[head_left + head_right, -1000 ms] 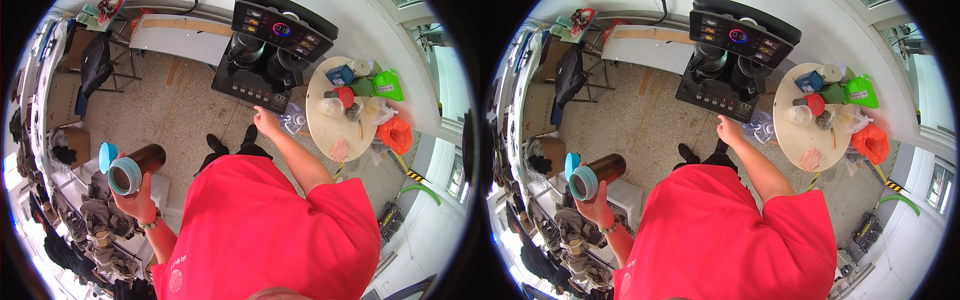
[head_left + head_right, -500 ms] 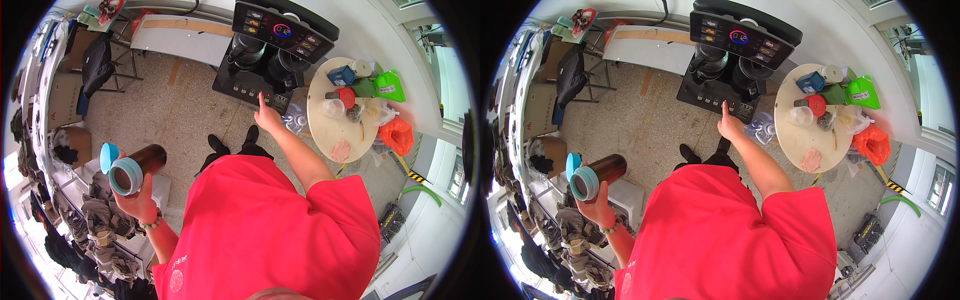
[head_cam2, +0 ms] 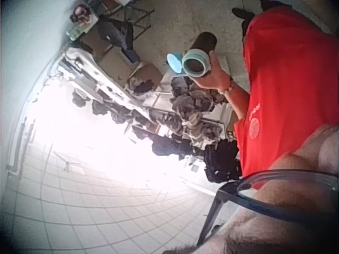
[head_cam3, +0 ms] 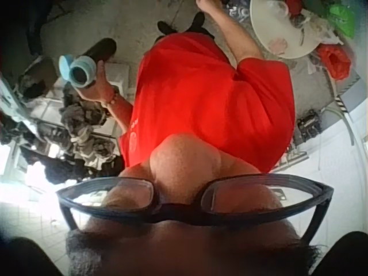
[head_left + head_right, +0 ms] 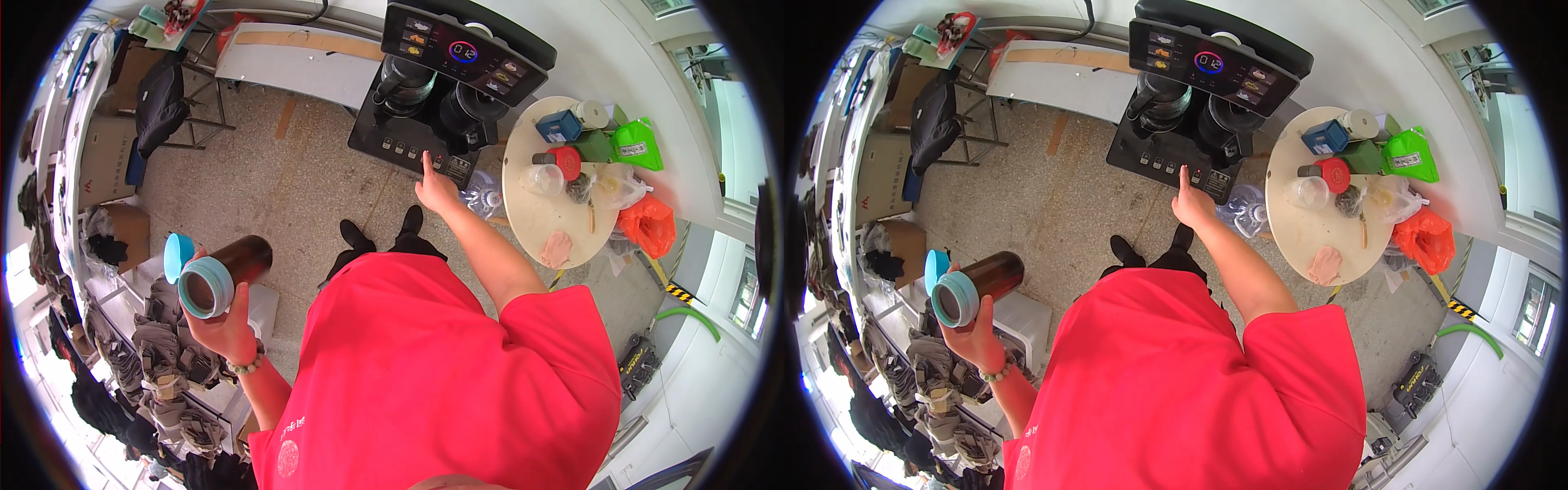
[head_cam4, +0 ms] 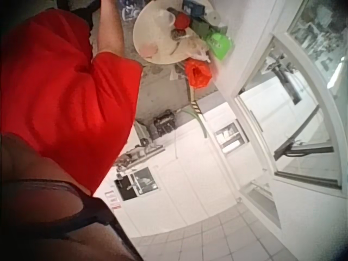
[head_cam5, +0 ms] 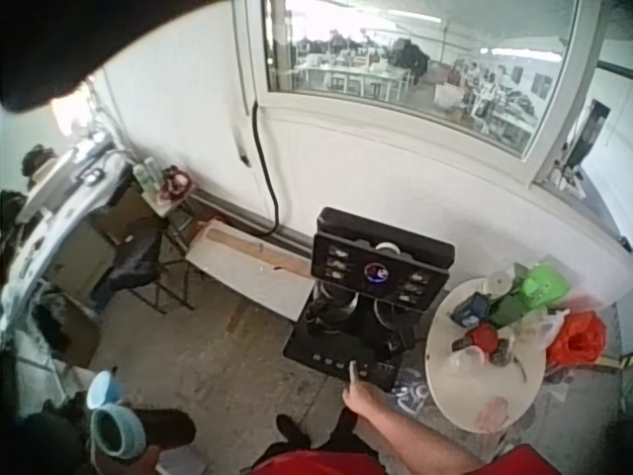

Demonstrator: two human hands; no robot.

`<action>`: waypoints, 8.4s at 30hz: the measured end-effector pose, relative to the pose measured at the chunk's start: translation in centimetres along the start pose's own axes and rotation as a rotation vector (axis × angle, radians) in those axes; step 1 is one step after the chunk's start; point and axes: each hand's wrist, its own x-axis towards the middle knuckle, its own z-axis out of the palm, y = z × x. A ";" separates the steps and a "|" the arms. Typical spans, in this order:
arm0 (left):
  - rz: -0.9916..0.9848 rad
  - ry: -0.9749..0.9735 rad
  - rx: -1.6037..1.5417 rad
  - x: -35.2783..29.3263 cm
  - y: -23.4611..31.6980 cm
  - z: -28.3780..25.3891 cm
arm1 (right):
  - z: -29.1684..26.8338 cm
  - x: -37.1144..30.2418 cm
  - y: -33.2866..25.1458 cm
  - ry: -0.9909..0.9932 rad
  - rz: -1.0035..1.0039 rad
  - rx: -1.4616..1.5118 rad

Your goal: Ironing and folding a pair of green trousers on a pressing table.

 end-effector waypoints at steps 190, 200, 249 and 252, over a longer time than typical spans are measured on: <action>-0.146 0.539 0.223 -28.3 -102.7 -230.0 | 123.8 -112.3 -225.1 -0.301 -2.229 -0.153; 0.021 0.227 0.240 -2.0 -117.5 -243.1 | 125.9 -97.8 -244.7 -0.093 -1.798 0.070; -0.502 0.855 0.368 140.9 -195.3 -262.9 | 114.6 5.2 -297.0 -0.043 -0.163 0.083; -0.422 0.894 0.313 141.3 -199.9 -263.9 | 111.6 11.5 -302.0 -0.099 -0.240 0.052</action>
